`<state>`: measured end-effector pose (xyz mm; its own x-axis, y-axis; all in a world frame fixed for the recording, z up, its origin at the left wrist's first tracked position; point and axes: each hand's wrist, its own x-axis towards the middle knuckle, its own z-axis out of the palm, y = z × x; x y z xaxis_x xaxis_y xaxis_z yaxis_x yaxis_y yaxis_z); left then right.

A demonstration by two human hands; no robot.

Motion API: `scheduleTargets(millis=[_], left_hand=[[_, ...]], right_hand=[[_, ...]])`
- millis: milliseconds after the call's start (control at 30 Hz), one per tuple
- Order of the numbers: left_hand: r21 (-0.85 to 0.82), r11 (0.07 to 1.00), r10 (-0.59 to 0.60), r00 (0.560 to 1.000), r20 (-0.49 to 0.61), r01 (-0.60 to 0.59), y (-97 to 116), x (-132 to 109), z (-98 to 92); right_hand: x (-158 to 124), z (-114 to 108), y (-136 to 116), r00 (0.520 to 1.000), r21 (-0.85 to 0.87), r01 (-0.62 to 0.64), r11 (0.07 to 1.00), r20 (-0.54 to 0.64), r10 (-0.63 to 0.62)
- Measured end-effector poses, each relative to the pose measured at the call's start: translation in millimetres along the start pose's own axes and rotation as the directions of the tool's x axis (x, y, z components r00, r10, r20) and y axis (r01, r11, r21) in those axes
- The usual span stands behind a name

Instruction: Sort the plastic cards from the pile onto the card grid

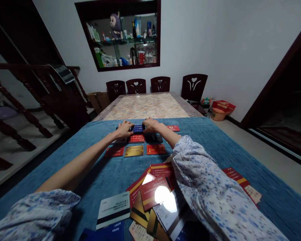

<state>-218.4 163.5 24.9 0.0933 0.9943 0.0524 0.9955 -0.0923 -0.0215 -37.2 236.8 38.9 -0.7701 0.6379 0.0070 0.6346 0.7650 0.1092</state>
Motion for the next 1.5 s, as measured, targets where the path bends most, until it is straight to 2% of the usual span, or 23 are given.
scheduleTargets(millis=[200, 533, 1067, 1400, 1500], left_hand=[[0.018, 0.999, -0.032, 0.999, 0.041, 0.031, 0.0, 8.7, 1.5], [0.012, 1.0, -0.029, 0.996, 0.081, 0.028, -4.3, 18.9, 5.2], [0.027, 1.0, -0.008, 0.99, 0.142, 0.004, -7.8, 24.5, 4.5], [0.044, 0.999, -0.019, 0.99, 0.138, 0.013, -7.8, 20.5, 3.8], [0.044, 0.999, -0.017, 0.996, 0.09, 0.013, -8.7, 16.3, 1.4]], right_hand=[[13.8, 8.5, 5.9, 0.999, 0.0, -0.019, 1.0, 0.035, 0.019], [22.6, 10.4, 5.1, 0.994, -0.007, -0.007, 1.0, 0.113, 0.007], [29.7, 16.7, 5.8, 0.992, -0.013, -0.017, 1.0, 0.121, 0.019], [27.9, 17.7, 6.5, 0.994, -0.009, -0.017, 1.0, 0.105, 0.017], [24.6, 14.8, 6.2, 0.995, -0.007, -0.024, 1.0, 0.101, 0.025]])
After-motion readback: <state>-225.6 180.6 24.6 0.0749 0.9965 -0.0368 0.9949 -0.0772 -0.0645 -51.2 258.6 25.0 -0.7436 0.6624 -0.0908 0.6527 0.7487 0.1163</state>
